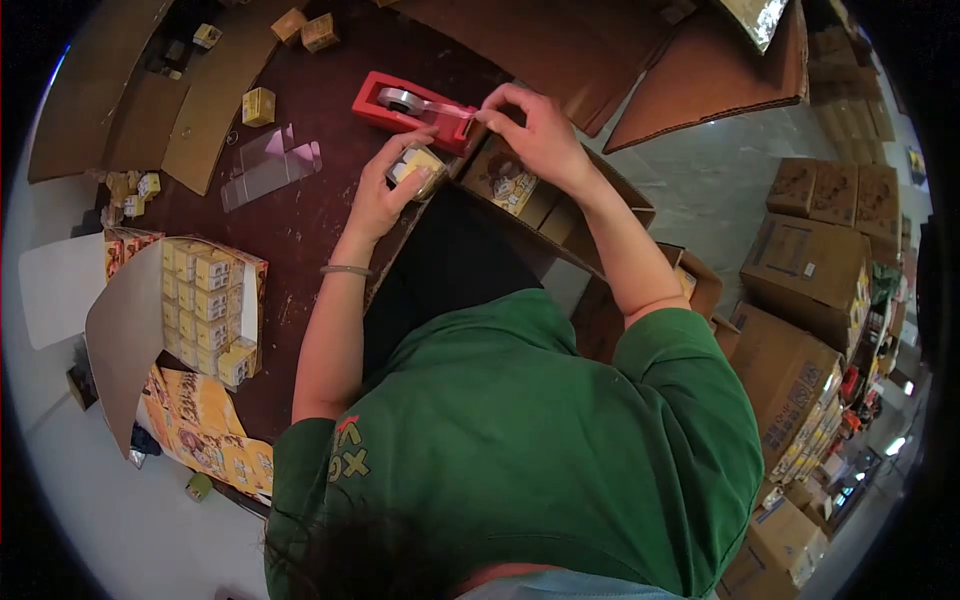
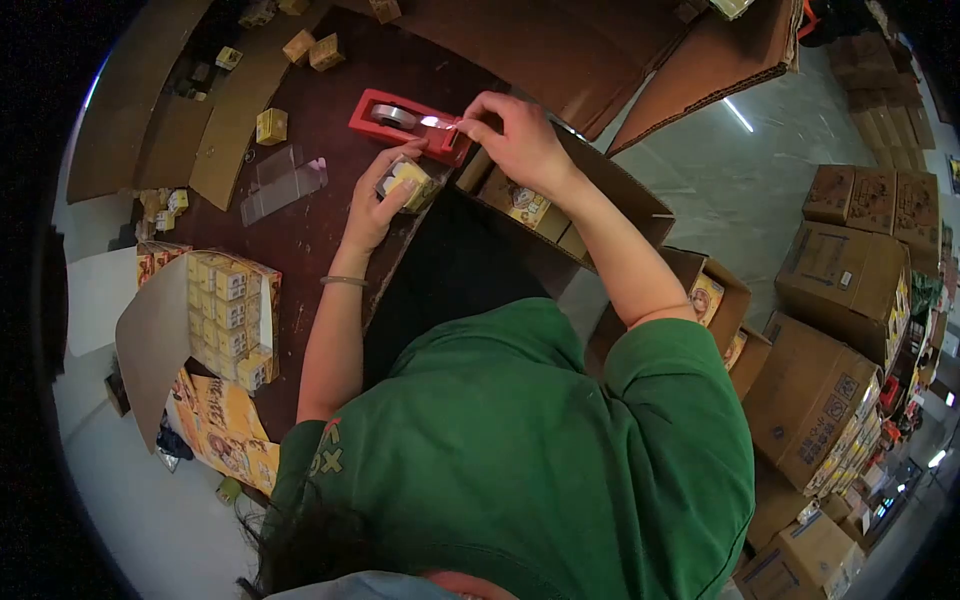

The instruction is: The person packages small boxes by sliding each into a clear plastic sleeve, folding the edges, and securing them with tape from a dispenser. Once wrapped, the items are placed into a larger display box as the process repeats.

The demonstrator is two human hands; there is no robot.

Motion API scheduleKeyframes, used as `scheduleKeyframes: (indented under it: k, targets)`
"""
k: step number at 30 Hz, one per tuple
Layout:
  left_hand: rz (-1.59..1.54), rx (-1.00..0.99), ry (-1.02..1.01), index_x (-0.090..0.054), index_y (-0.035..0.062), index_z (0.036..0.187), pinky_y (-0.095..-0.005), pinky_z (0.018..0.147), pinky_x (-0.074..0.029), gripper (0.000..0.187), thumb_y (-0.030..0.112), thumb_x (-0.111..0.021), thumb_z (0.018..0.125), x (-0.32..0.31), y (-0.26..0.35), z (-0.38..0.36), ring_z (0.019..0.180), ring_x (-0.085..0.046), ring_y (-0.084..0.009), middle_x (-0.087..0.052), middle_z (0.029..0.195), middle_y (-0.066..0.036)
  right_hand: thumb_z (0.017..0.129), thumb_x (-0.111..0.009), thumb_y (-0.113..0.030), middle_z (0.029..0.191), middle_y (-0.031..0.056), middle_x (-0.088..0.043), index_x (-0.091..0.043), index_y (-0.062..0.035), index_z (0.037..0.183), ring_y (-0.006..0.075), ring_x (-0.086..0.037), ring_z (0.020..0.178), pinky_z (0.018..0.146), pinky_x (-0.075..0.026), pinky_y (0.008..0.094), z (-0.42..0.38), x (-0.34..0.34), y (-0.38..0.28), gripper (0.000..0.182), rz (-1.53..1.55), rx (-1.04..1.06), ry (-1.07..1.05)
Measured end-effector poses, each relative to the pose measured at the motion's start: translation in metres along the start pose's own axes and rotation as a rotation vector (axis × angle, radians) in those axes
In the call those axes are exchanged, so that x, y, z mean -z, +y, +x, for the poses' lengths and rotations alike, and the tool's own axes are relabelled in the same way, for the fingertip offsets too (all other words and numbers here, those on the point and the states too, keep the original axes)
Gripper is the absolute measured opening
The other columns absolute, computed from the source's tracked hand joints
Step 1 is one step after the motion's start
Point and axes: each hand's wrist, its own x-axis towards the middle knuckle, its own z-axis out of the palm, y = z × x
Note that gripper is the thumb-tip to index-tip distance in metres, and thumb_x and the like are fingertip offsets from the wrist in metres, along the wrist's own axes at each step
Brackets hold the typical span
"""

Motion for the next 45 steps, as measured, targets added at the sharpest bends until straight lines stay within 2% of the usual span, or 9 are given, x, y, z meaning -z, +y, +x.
scheduleKeyframes:
  k: [6, 11, 15, 24, 26, 30, 33, 39, 45]
  targets:
    - [0.011, 0.001, 0.006, -0.058, 0.0009, 0.119, -0.0325, 0.101, -0.041, 0.04, 0.023, -0.064, 0.086, -0.002, 0.001, 0.0, 0.113, -0.056, -0.0186, -0.061, 0.126, -0.01, 0.094, -0.064, -0.009, 0.083, 0.0017, -0.067, -0.065, -0.0001, 0.094, 0.0081, -0.06, 0.079, 0.072, -0.049, 0.0261, -0.011, -0.036, 0.067, 0.009, 0.605, -0.177, -0.059]
    - [-0.039, -0.018, 0.021, -0.057, 0.0021, 0.123, -0.0316, 0.099, -0.042, 0.041, 0.021, -0.063, 0.087, 0.0, 0.0, 0.003, 0.111, -0.057, -0.0173, -0.062, 0.124, -0.009, 0.096, -0.062, -0.012, 0.084, 0.0012, -0.065, -0.064, -0.0011, 0.094, 0.009, -0.059, 0.079, 0.073, -0.048, 0.0259, -0.031, -0.053, 0.085, 0.011, 0.468, -0.312, 0.076]
    - [-0.097, 0.021, 0.125, -0.053, 0.0035, 0.13, -0.03, 0.095, -0.044, 0.042, 0.027, -0.056, 0.095, -0.01, -0.01, -0.009, 0.107, -0.057, -0.0155, -0.06, 0.118, -0.007, 0.096, -0.059, -0.009, 0.089, 0.0017, -0.062, -0.061, -0.0028, 0.097, 0.0089, -0.058, 0.082, 0.078, -0.048, 0.0247, -0.047, -0.055, 0.015, 0.007, 0.883, -0.186, -0.199]
    - [-0.141, 0.034, 0.149, -0.051, 0.0021, 0.128, -0.0281, 0.093, -0.045, 0.037, 0.021, -0.056, 0.097, -0.008, -0.009, -0.013, 0.105, -0.057, -0.0143, -0.06, 0.115, -0.008, 0.091, -0.07, -0.018, 0.072, 0.0017, -0.065, -0.064, -0.0002, 0.088, 0.0094, -0.061, 0.066, 0.064, -0.049, 0.0245, -0.045, -0.094, 0.002, 0.019, 0.661, -0.206, 0.065]
    - [-0.28, 0.057, 0.215, -0.05, 0.003, 0.128, -0.0299, 0.095, -0.045, 0.038, 0.02, -0.057, 0.095, -0.009, -0.01, -0.013, 0.109, -0.057, -0.0169, -0.059, 0.116, -0.008, 0.085, -0.076, -0.025, 0.07, 0.0071, -0.065, -0.063, 0.0, 0.086, 0.0165, -0.063, 0.062, 0.061, -0.05, 0.0279, -0.046, -0.095, -0.002, 0.028, 0.098, -0.11, 0.206]
    - [-0.935, 0.062, 0.353, -0.05, 0.0062, 0.121, -0.0376, 0.103, -0.044, 0.025, 0.02, -0.051, 0.101, -0.023, 0.012, -0.038, 0.121, -0.053, -0.0247, -0.057, 0.119, -0.01, 0.088, -0.071, -0.024, 0.114, 0.0196, -0.063, -0.048, -0.0014, 0.128, 0.0304, -0.063, 0.109, 0.093, -0.049, 0.0366, -0.072, -0.106, -0.018, 0.051, 0.348, -0.153, 0.073]
    - [-0.932, -0.042, 0.336, -0.05, 0.0043, 0.121, -0.0418, 0.111, -0.036, 0.027, 0.024, -0.047, 0.103, -0.022, 0.009, -0.056, 0.126, -0.05, -0.0279, -0.057, 0.122, -0.013, 0.086, -0.072, -0.018, 0.121, 0.0132, -0.061, -0.047, -0.0009, 0.132, 0.0212, -0.058, 0.115, 0.098, -0.046, 0.0354, -0.066, -0.09, -0.028, 0.055, 0.501, -0.069, 0.002]
    - [-0.23, -0.034, 0.243, -0.049, -0.0003, 0.127, -0.0312, 0.102, -0.041, 0.039, 0.002, -0.057, 0.089, 0.012, -0.004, -0.031, 0.115, -0.054, -0.0177, -0.056, 0.122, -0.01, 0.072, -0.081, -0.014, 0.122, 0.0165, -0.057, -0.052, -0.0011, 0.13, 0.0356, -0.052, 0.115, 0.101, -0.042, 0.0445, -0.013, -0.085, -0.022, 0.066, -0.139, 0.626, -0.106]
    - [-0.222, 0.054, 0.144, -0.054, 0.0003, 0.127, -0.0304, 0.099, -0.044, 0.041, 0.009, -0.058, 0.087, 0.021, -0.007, -0.028, 0.112, -0.058, -0.0178, -0.061, 0.118, -0.009, 0.086, -0.068, -0.032, 0.114, 0.0097, -0.061, -0.067, -0.006, 0.105, 0.0318, -0.054, 0.108, 0.095, -0.043, 0.043, 0.012, -0.028, -0.015, 0.033, -0.308, 0.396, 0.119]
